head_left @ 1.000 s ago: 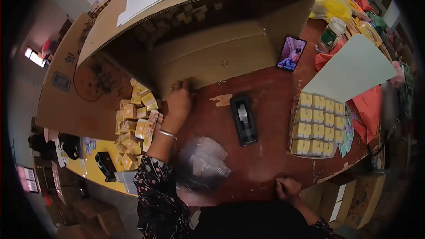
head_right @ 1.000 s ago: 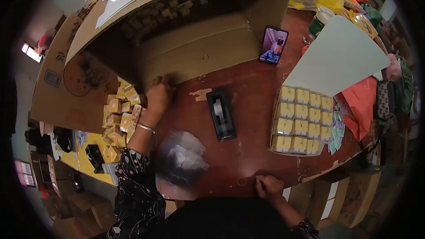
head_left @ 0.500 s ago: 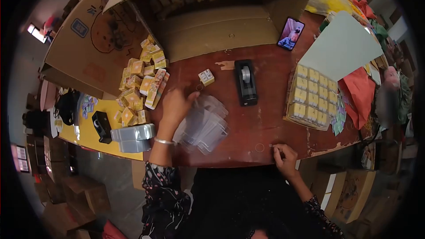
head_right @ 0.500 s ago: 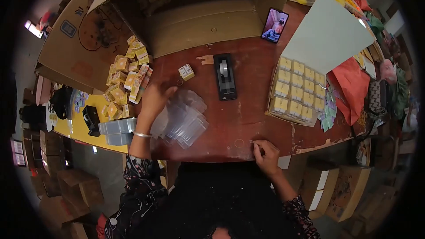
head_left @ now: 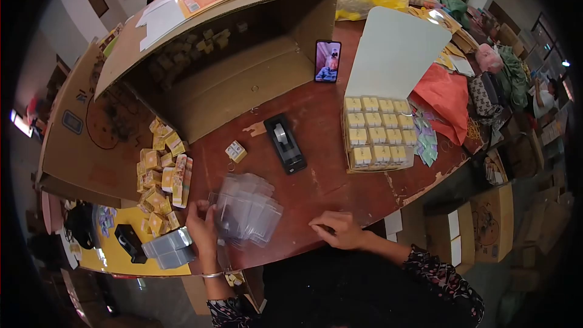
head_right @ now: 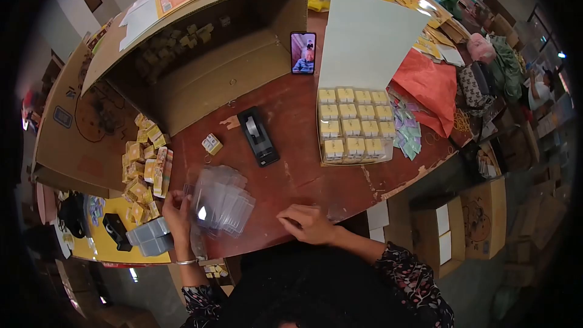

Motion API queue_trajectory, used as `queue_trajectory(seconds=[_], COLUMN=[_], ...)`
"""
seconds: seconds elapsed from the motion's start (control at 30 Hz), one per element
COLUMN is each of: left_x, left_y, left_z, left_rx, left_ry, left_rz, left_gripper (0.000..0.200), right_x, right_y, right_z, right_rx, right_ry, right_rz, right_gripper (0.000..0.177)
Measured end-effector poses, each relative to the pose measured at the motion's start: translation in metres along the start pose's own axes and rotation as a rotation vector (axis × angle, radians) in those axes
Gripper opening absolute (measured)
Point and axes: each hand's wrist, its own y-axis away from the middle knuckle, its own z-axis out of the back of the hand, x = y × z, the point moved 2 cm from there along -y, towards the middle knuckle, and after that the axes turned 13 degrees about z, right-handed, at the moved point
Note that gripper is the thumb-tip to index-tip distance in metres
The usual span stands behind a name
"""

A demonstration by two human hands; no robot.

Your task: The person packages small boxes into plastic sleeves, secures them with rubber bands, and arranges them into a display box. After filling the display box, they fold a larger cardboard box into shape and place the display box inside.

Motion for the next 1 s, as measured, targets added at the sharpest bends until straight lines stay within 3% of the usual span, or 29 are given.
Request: queue_trajectory(seconds=[0.1, 0.23, 0.3, 0.4, 0.43, 0.53, 0.63, 0.73, 0.83, 0.93, 1.0], left_x=[-0.04, -0.069, -0.088, -0.089, -0.091, -0.095, -0.1, -0.109, -0.113, -0.111, -0.112], left_y=[0.035, 0.079, 0.101, 0.111, 0.112, 0.112, 0.112, 0.118, 0.121, 0.122, 0.125], left_z=[0.006, 0.004, 0.001, 0.001, 0.0, -0.004, -0.013, -0.023, -0.025, -0.028, -0.028], left_rx=[0.057, 0.101, 0.148, 0.161, 0.172, 0.173, 0.171, 0.141, 0.095, 0.065, 0.085], left_ry=[0.285, 0.136, 0.211, 0.173, 0.191, 0.137, 0.112, -0.058, -0.168, -0.207, -0.222], left_rz=[0.06, -0.181, -0.124, -0.145, -0.134, -0.145, -0.211, -0.421, -0.54, -0.562, -0.557], left_gripper=[0.009, 0.015, 0.016, 0.021, 0.021, 0.021, 0.022, 0.026, 0.031, 0.033, 0.032], right_x=[0.017, 0.033, 0.031, 0.022, 0.022, 0.032, 0.027, 0.033, 0.025, 0.026, 0.023], right_y=[-0.035, -0.082, -0.094, -0.09, -0.091, -0.092, -0.088, -0.091, -0.085, -0.076, -0.075], right_z=[-0.004, -0.004, -0.01, -0.021, -0.016, -0.003, 0.002, 0.007, 0.01, 0.007, 0.007], right_rx=[0.03, 0.034, 0.084, 0.036, 0.048, -0.006, 0.029, 0.017, -0.001, 0.006, 0.099], right_ry=[-0.253, -0.415, -0.471, -0.629, -0.567, -0.204, -0.216, -0.379, -0.406, -0.434, -0.574], right_rz=[-0.056, -0.053, -0.101, -0.187, -0.155, 0.012, 0.005, -0.199, -0.241, -0.227, -0.345], right_gripper=[0.041, 0.066, 0.072, 0.062, 0.053, 0.05, 0.049, 0.039, 0.028, 0.021, 0.023])
